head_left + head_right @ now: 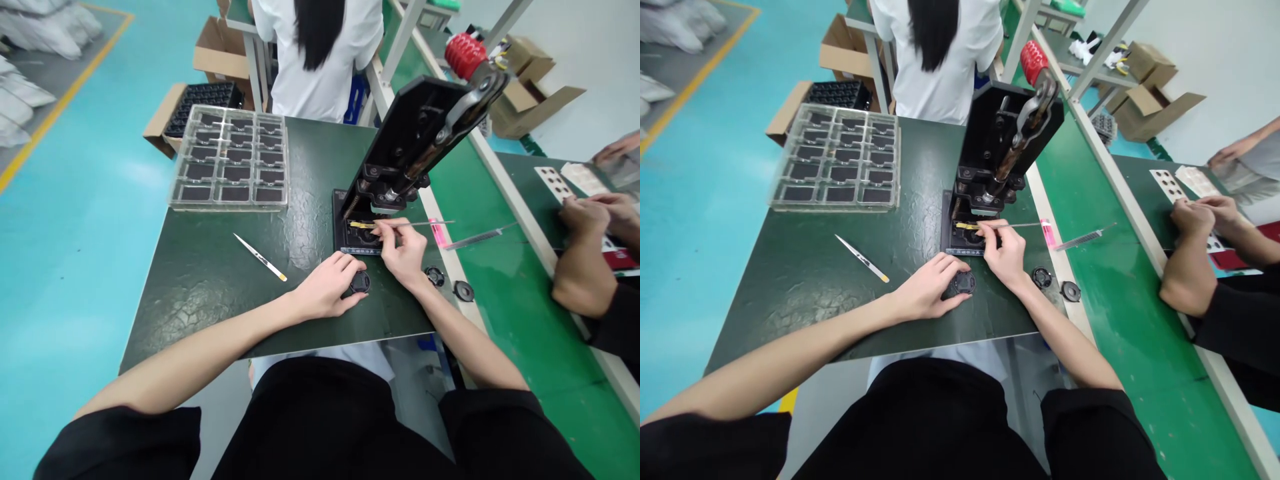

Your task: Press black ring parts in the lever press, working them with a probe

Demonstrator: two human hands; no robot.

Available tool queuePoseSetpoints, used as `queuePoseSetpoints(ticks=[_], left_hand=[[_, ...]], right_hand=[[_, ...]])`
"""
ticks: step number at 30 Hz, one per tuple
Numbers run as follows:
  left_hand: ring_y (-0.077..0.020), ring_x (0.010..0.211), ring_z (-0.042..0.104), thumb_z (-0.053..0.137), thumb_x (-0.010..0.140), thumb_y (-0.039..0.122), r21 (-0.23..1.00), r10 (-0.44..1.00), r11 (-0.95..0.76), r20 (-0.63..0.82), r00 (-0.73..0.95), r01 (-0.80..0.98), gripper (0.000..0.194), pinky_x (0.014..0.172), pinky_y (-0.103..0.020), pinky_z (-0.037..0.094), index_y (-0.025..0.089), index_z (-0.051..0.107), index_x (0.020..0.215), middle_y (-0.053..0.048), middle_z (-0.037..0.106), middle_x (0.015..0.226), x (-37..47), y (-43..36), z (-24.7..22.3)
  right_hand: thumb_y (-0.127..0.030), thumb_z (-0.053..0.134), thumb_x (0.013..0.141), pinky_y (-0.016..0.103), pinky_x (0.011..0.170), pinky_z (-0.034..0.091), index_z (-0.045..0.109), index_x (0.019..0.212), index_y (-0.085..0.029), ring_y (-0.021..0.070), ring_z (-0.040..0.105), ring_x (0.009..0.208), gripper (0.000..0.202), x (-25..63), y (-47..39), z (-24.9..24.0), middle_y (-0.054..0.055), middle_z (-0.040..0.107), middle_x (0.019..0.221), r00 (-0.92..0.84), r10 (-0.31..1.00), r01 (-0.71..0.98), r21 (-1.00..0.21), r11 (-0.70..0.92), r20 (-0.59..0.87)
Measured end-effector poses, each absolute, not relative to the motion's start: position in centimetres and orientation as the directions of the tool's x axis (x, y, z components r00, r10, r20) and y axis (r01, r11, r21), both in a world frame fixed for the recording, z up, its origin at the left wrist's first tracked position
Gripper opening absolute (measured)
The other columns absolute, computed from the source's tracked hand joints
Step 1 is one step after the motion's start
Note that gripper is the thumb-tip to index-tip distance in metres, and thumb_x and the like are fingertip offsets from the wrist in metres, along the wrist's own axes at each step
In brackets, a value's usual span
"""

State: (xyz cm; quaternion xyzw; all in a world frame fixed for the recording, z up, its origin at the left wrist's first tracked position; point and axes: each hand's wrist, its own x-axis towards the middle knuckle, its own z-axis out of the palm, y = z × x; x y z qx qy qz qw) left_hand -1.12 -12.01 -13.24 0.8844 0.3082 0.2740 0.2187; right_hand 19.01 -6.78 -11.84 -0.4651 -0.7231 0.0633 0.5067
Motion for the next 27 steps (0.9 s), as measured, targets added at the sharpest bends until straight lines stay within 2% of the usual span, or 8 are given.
queuePoseSetpoints(ticks=[2,4,8,11,18,27], left_hand=[[-0.0272,0.107,0.059,0.068,0.094,0.036,0.566,0.668,-0.712,0.361,0.651,0.416,0.036,0.097,-0.042,0.055,0.014,0.053,0.119,-0.012,0.066,0.113,-1.1,-12.0,-13.3],[-0.0267,0.107,0.06,0.07,0.093,0.035,0.582,0.674,-0.705,0.373,0.638,0.405,0.037,0.096,-0.042,0.055,0.014,0.053,0.118,-0.011,0.066,0.112,-1.1,-12.0,-13.3],[-0.0254,0.106,0.063,0.072,0.091,0.035,0.645,0.71,-0.656,0.353,0.61,0.391,0.036,0.093,-0.041,0.056,0.017,0.053,0.117,-0.01,0.068,0.111,-1.1,-12.0,-13.5],[-0.0239,0.107,0.065,0.076,0.089,0.034,0.692,0.733,-0.617,0.333,0.593,0.374,0.039,0.092,-0.04,0.058,0.019,0.054,0.117,-0.008,0.069,0.111,-1.0,-11.9,-13.7],[-0.0217,0.104,0.069,0.084,0.082,0.035,0.75,0.777,-0.545,0.284,0.562,0.375,0.052,0.09,-0.037,0.06,0.021,0.052,0.121,-0.006,0.071,0.112,-0.8,-11.8,-13.7],[-0.0226,0.105,0.069,0.081,0.084,0.035,0.742,0.776,-0.548,0.279,0.565,0.386,0.046,0.09,-0.039,0.059,0.02,0.052,0.116,-0.007,0.07,0.111,-0.8,-11.9,-13.7]], right_hand=[[-0.029,0.057,0.102,0.029,0.063,0.059,0.072,0.094,-0.02,0.0158,0.071,0.066,0.019,19.3,-8.2,-10.8,0.003,0.074,0.08,0.021,0.734,0.597,-0.597,0.535,0.679],[-0.033,0.06,0.101,0.028,0.06,0.058,0.072,0.095,-0.021,0.0146,0.07,0.064,0.019,19.5,-10.0,-9.6,0.003,0.074,0.079,0.055,0.782,0.565,-0.665,0.488,0.621],[-0.04,0.064,0.099,0.024,0.054,0.056,0.07,0.088,-0.02,0.0124,0.067,0.058,0.025,19.8,-13.1,-9.0,0.002,0.072,0.073,-0.033,0.924,0.472,-0.809,0.351,0.382],[-0.037,0.065,0.099,0.023,0.054,0.056,0.067,0.085,-0.02,0.0119,0.067,0.056,0.023,19.7,-14.0,-10.6,0.001,0.071,0.07,-0.049,0.942,0.437,-0.841,0.32,0.333],[-0.026,0.063,0.098,0.024,0.058,0.056,0.065,0.084,-0.02,0.0133,0.07,0.06,0.016,19.6,-13.4,-13.1,0.001,0.071,0.074,-0.099,0.925,0.453,-0.811,0.37,0.367],[-0.019,0.061,0.097,0.025,0.059,0.056,0.064,0.084,-0.021,0.0148,0.07,0.064,0.013,19.4,-13.6,-12.8,0.002,0.071,0.075,-0.183,0.873,0.561,-0.681,0.471,0.453]])
